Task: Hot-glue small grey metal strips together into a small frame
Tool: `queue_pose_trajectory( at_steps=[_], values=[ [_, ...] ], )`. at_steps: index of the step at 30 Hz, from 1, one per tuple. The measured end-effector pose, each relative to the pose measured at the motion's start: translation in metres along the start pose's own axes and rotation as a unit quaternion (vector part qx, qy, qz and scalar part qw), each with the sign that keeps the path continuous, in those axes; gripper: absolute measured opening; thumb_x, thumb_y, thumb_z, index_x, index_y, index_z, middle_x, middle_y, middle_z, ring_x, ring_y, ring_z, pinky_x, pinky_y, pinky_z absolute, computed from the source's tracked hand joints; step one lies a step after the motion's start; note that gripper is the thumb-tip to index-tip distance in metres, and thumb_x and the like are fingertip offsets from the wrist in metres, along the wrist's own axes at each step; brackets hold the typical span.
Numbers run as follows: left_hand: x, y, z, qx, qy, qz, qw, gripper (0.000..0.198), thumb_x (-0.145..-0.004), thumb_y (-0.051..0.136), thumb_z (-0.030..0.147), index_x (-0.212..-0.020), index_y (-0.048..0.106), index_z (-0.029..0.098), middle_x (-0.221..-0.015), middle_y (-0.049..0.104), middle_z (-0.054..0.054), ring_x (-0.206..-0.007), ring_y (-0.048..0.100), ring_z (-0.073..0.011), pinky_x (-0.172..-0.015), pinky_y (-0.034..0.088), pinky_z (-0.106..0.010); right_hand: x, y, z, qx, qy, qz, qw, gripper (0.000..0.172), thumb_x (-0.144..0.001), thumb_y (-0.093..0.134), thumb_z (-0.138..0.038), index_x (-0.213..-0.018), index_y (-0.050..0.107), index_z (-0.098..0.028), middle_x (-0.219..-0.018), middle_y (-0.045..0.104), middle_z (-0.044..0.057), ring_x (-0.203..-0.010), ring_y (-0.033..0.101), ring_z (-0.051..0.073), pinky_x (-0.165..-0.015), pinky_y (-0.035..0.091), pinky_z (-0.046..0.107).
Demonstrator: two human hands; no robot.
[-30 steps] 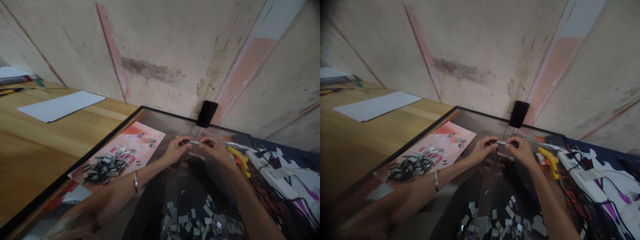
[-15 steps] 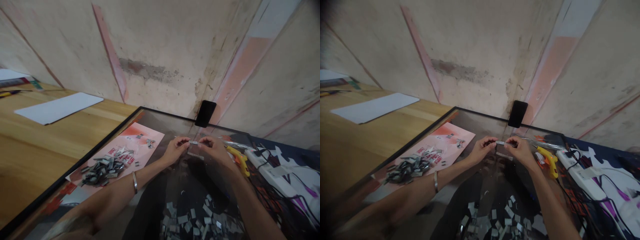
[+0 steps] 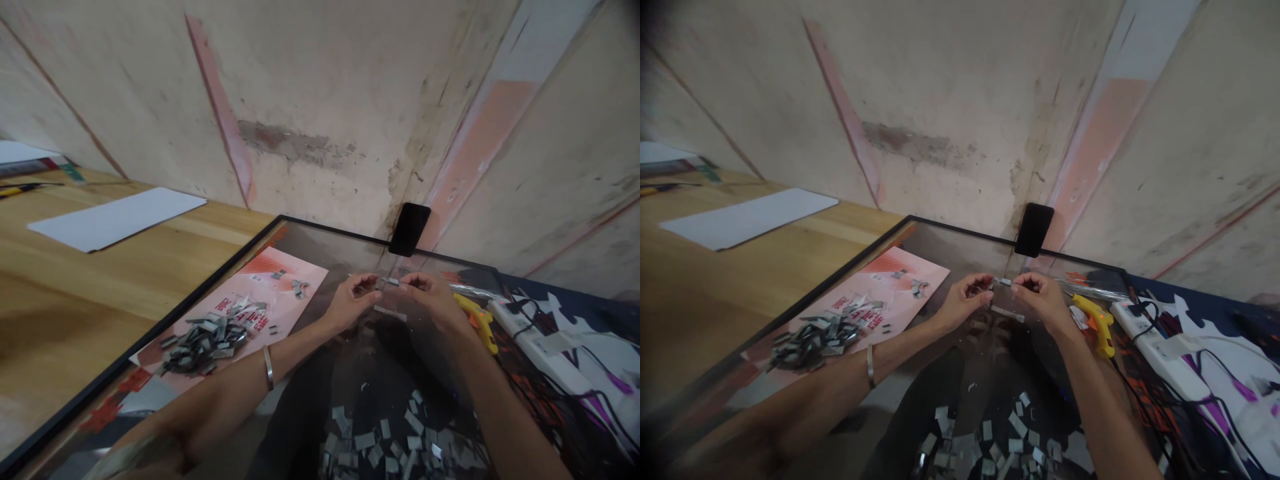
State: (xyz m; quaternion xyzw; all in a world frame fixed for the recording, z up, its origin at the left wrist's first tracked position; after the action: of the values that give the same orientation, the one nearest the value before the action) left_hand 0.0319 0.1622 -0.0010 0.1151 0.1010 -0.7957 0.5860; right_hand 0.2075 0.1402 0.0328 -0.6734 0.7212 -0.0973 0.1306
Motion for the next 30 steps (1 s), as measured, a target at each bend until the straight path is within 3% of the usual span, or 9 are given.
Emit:
queue_pose_trajectory(
  at_steps=[6, 13, 22, 27, 30],
  values=[
    [0.001, -0.011, 0.01, -0.04, 0.022, 0.04, 0.998, 0.035, -0.078, 0.066, 0.032, -0.109, 0.064, 0.017, -0.104, 0.065, -0.008, -0.093, 0.057, -0.0182, -0.082, 0.044, -0.029, 0.005, 0.01, 0.005, -0.163, 0.085, -0.048, 0.982, 0.032, -0.068, 0.072, -0.044, -0.078, 0.059, -0.017, -0.067, 0.053, 0.0, -0.058, 0.048, 0.01, -0.051, 0.04, 0.022],
    [0.016, -0.026, 0.057, -0.054, 0.085, 0.118, 0.988, 0.025, -0.082, 0.06, 0.032, -0.103, 0.061, 0.018, -0.099, 0.06, -0.006, -0.09, 0.054, -0.0168, -0.082, 0.044, -0.028, 0.029, 0.039, -0.005, -0.291, 0.156, -0.114, 0.937, 0.022, -0.073, 0.068, -0.038, -0.081, 0.058, -0.019, -0.076, 0.055, 0.001, -0.057, 0.044, 0.009, -0.05, 0.037, 0.024],
    [0.041, 0.02, 0.08, 0.162, 0.01, -0.009, 0.987, 0.032, -0.083, 0.061, 0.037, -0.108, 0.054, 0.017, -0.089, 0.061, -0.006, -0.079, 0.062, -0.0157, -0.073, 0.053, -0.029, 0.071, 0.064, -0.015, -0.34, 0.17, -0.106, 0.919, 0.022, -0.077, 0.061, -0.042, -0.084, 0.061, -0.02, -0.075, 0.057, 0.003, -0.058, 0.046, 0.011, -0.051, 0.038, 0.024],
    [0.052, 0.041, 0.067, 0.214, -0.052, -0.052, 0.974, 0.036, -0.083, 0.06, 0.04, -0.109, 0.051, 0.018, -0.08, 0.058, -0.003, -0.061, 0.059, -0.0123, -0.057, 0.053, -0.027, 0.094, 0.066, -0.002, -0.4, 0.185, -0.076, 0.894, 0.017, -0.079, 0.061, -0.038, -0.079, 0.063, -0.021, -0.074, 0.056, 0.002, -0.061, 0.049, 0.012, -0.056, 0.041, 0.025],
    [0.066, 0.058, 0.056, 0.244, -0.085, -0.081, 0.963, 0.035, -0.081, 0.061, 0.041, -0.107, 0.05, 0.02, -0.081, 0.055, -0.002, -0.058, 0.057, -0.012, -0.052, 0.052, -0.028, 0.104, 0.062, 0.008, -0.391, 0.184, -0.068, 0.899, 0.016, -0.08, 0.06, -0.037, -0.08, 0.064, -0.022, -0.073, 0.057, 0.002, -0.061, 0.05, 0.013, -0.058, 0.042, 0.028]
  ],
)
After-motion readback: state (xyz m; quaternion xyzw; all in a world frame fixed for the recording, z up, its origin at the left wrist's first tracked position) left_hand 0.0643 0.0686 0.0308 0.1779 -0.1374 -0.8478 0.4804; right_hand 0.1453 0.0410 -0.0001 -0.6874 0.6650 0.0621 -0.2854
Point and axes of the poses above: each hand's wrist, its own x-axis away from the middle knuckle, its own y-axis out of the palm, z = x × y, the point moved 10 cm from there along -x, towards the middle knuckle
